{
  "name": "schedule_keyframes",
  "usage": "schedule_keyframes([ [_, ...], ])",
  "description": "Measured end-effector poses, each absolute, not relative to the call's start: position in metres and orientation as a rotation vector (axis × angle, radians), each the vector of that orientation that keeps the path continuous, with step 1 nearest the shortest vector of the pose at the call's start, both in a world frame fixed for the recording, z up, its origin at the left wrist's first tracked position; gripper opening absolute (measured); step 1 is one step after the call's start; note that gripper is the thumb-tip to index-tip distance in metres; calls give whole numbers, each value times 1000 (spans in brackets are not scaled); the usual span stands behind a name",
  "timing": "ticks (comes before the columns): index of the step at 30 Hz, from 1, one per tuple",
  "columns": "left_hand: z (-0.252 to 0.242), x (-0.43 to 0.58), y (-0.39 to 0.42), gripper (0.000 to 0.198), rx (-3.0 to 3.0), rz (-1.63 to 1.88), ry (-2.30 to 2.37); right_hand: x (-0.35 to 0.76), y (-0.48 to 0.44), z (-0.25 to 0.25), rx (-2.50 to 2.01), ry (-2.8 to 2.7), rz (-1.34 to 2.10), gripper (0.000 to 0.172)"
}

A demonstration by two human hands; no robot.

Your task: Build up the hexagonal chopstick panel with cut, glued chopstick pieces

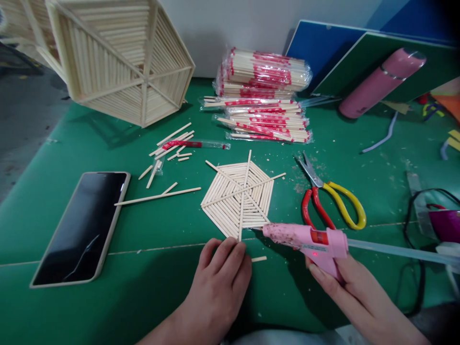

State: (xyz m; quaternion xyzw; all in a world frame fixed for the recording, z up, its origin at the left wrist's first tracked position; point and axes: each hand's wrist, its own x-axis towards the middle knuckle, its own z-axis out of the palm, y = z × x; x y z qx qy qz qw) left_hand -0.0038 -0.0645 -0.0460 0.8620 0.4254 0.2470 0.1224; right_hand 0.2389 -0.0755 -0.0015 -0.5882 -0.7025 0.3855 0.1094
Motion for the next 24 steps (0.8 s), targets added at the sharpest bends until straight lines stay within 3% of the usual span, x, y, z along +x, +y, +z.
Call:
schedule_keyframes([
  [24, -47, -2, -65, 19, 2494, 726, 1223, 251, -81, -2, -1740, -2074, 1016, 17],
])
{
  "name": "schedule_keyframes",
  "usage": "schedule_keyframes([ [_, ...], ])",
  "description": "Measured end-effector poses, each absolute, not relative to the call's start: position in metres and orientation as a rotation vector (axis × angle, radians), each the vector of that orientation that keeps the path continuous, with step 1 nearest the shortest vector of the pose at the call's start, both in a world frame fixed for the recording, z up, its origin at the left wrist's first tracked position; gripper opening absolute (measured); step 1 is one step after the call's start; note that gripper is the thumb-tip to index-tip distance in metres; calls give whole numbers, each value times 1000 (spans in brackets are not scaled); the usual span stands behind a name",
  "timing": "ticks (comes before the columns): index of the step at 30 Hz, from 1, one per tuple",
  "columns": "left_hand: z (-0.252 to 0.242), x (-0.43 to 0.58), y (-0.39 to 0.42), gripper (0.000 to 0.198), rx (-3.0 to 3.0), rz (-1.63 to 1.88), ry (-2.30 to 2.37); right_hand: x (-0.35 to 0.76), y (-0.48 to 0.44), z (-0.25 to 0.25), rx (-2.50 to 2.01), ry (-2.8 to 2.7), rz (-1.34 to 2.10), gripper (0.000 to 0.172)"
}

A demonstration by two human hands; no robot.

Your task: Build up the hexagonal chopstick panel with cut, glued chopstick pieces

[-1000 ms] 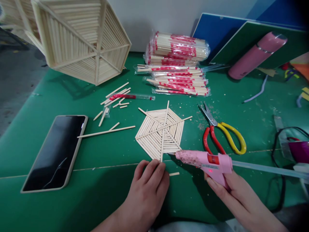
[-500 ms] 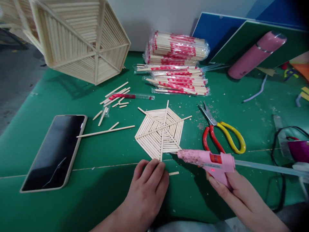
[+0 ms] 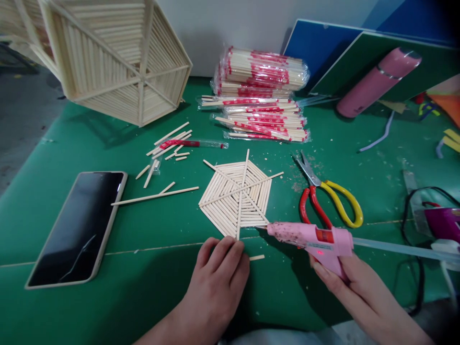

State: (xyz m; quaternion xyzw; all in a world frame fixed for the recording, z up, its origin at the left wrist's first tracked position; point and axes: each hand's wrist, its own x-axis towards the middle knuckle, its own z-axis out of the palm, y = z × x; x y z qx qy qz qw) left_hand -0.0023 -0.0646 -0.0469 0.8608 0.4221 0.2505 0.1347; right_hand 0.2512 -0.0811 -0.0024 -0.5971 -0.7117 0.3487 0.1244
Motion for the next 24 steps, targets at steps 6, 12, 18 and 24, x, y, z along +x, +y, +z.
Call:
schedule_keyframes([
  [6, -48, -3, -65, 20, 2497, 730, 1235, 254, -78, -3, -1709, -2089, 971, 9],
  [12, -48, -4, -65, 21, 2515, 722, 1226, 255, -78, -1, -1696, -2091, 934, 9],
  [18, -47, -3, -64, 20, 2525, 730, 1238, 252, -81, -4, -1738, -2059, 1010, 15],
  [24, -47, -2, -65, 20, 2517, 712, 1239, 249, -81, -4, -1737, -2052, 1036, 13],
])
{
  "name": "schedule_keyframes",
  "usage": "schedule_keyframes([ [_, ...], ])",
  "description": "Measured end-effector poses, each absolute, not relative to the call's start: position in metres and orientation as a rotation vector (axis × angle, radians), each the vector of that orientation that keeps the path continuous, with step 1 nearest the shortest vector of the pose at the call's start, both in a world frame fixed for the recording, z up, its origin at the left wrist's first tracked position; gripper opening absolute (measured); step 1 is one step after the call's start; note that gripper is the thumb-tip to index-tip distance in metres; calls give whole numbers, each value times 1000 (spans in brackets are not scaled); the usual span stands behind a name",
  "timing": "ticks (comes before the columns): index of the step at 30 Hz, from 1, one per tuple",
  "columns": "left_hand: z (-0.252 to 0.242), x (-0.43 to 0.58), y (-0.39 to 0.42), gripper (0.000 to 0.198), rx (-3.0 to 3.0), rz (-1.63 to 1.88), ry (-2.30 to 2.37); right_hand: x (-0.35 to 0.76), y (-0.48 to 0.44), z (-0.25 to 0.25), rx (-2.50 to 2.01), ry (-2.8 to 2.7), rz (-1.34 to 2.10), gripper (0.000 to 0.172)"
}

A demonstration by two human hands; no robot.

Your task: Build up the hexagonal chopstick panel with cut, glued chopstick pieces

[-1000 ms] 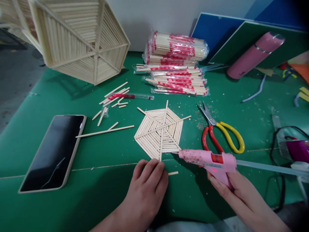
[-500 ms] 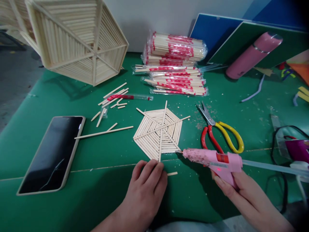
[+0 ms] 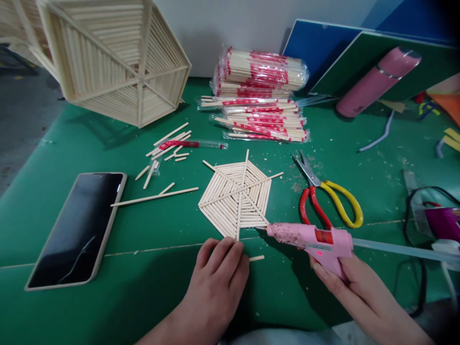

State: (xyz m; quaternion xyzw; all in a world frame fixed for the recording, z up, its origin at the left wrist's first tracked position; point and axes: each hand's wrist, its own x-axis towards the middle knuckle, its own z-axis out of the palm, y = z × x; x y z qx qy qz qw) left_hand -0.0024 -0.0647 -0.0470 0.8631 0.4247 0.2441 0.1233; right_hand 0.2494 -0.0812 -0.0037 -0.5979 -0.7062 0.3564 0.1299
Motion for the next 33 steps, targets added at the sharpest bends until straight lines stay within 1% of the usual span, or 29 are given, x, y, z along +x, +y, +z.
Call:
schedule_keyframes([
  [4, -47, -2, -64, 20, 2523, 725, 1236, 255, -83, -5, -1748, -2071, 1021, 11],
  [8, -47, -3, -64, 20, 2525, 739, 1233, 257, -83, -3, -1731, -2081, 978, 17],
  [14, -47, -4, -64, 21, 2520, 726, 1243, 256, -80, 0, -1736, -2096, 907, 15],
  [18, -46, -4, -63, 21, 2531, 721, 1236, 255, -77, 0, -1728, -2077, 907, 14],
  [23, -46, -4, -63, 21, 2517, 722, 1227, 256, -80, 1, -1740, -2054, 934, 16],
  [29, -48, -5, -65, 20, 2504, 713, 1222, 262, -83, -2, -1766, -2075, 881, 10],
  [33, -46, -5, -64, 20, 2509, 722, 1231, 266, -83, -3, -1776, -2137, 851, 12],
])
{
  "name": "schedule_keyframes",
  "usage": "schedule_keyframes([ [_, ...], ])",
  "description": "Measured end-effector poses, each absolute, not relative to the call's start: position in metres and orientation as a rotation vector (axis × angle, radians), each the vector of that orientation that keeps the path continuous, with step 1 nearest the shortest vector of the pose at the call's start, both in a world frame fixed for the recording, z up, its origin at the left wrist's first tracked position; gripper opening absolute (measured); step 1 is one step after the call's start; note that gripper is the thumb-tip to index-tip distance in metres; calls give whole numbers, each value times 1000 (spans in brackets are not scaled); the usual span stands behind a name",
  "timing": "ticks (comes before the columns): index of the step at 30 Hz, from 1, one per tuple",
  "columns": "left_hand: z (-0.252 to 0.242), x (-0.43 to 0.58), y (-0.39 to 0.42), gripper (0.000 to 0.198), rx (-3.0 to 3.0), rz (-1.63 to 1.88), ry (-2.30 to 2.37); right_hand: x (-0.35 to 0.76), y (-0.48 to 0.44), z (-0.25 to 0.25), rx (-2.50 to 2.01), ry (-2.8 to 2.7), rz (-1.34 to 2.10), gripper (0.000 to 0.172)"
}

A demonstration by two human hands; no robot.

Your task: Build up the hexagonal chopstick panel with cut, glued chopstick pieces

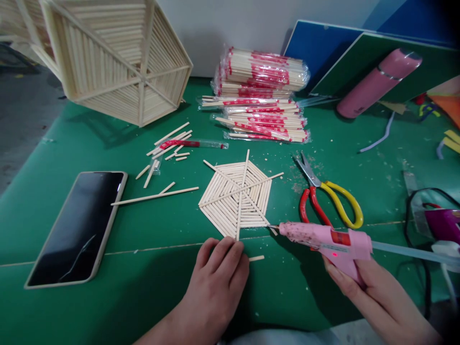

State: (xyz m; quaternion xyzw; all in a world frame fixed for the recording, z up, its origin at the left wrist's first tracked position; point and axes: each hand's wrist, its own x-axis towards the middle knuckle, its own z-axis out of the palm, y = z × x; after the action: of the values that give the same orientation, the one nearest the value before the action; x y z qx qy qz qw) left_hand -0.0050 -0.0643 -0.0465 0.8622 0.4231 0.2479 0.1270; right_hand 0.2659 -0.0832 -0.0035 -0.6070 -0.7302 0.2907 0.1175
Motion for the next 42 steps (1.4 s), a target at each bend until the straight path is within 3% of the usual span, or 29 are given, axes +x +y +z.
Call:
schedule_keyframes([
  [13, -46, -4, -64, 19, 2507, 725, 1236, 271, -94, -3, -1872, -2226, 726, 21],
  [42, -47, -5, -64, 18, 2503, 733, 1231, 268, -93, 0, -1807, -2276, 684, 17],
])
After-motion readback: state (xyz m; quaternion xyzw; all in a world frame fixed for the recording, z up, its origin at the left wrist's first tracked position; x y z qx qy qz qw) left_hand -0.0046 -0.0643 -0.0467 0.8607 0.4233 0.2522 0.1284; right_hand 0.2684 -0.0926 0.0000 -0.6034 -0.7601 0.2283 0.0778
